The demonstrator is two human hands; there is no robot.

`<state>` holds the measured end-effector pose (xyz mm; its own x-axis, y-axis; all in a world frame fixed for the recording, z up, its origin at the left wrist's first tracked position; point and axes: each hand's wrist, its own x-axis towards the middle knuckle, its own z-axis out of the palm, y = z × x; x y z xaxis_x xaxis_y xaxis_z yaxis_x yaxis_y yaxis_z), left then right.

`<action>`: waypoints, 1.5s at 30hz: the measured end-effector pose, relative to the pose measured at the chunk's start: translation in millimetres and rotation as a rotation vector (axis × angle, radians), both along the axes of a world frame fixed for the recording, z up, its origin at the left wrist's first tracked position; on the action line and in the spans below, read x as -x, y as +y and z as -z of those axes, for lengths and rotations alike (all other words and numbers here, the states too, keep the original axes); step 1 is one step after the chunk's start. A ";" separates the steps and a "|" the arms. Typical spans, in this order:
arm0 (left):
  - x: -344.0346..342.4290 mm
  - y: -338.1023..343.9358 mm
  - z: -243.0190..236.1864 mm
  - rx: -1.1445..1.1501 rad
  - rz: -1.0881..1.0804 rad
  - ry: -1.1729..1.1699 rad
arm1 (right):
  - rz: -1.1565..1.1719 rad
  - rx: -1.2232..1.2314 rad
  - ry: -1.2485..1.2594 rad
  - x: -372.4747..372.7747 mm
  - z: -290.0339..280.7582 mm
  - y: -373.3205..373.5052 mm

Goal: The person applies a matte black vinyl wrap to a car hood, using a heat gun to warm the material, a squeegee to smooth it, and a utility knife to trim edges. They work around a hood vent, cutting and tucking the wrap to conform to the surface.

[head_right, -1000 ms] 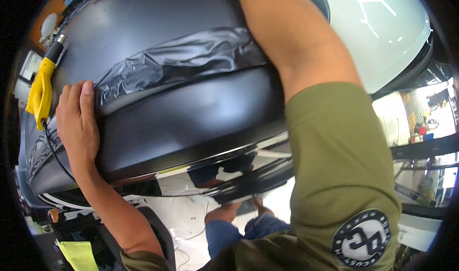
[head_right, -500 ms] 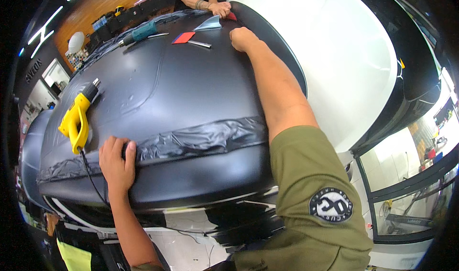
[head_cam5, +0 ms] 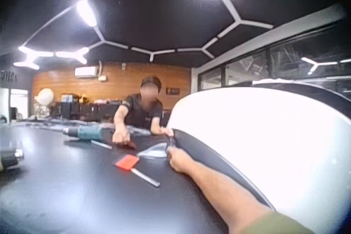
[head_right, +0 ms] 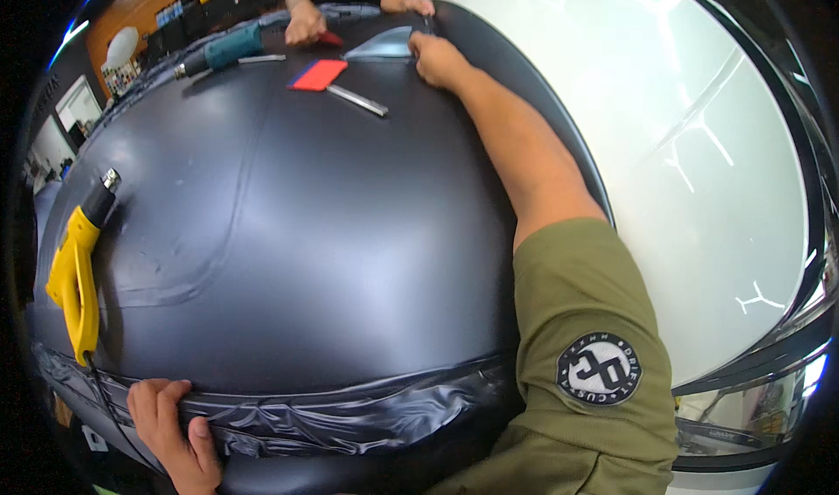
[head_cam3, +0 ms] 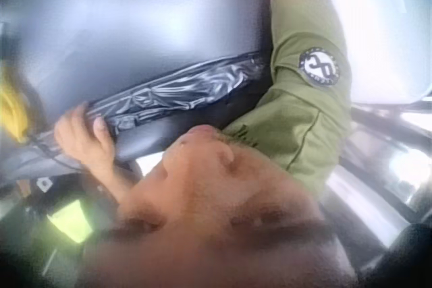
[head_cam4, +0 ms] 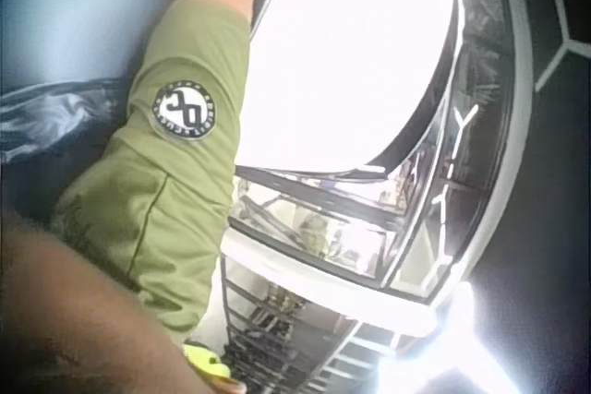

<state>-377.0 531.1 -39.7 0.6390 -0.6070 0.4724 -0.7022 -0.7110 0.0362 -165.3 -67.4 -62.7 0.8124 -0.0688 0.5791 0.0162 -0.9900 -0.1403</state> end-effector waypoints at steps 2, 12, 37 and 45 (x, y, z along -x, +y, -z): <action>-4.1 -5.0 6.2 0.043 -0.008 -0.012 | -0.001 -0.025 -0.044 -5.5 -7.7 -9.4; 5.2 -11.4 12.3 0.046 -0.115 0.020 | 0.082 0.220 0.134 -6.9 -6.5 -11.1; 7.9 -10.1 10.2 0.060 -0.134 0.040 | 0.098 0.236 0.114 -7.2 -7.7 -5.0; 5.3 -13.4 11.4 0.068 -0.131 0.053 | 0.047 0.223 0.008 -8.2 -10.0 -27.5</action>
<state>-382.3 517.7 -51.1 0.7358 -0.4842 0.4735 -0.5992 -0.7913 0.1218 -157.1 -94.9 -52.8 0.8162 0.0222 0.5774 -0.0307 -0.9962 0.0817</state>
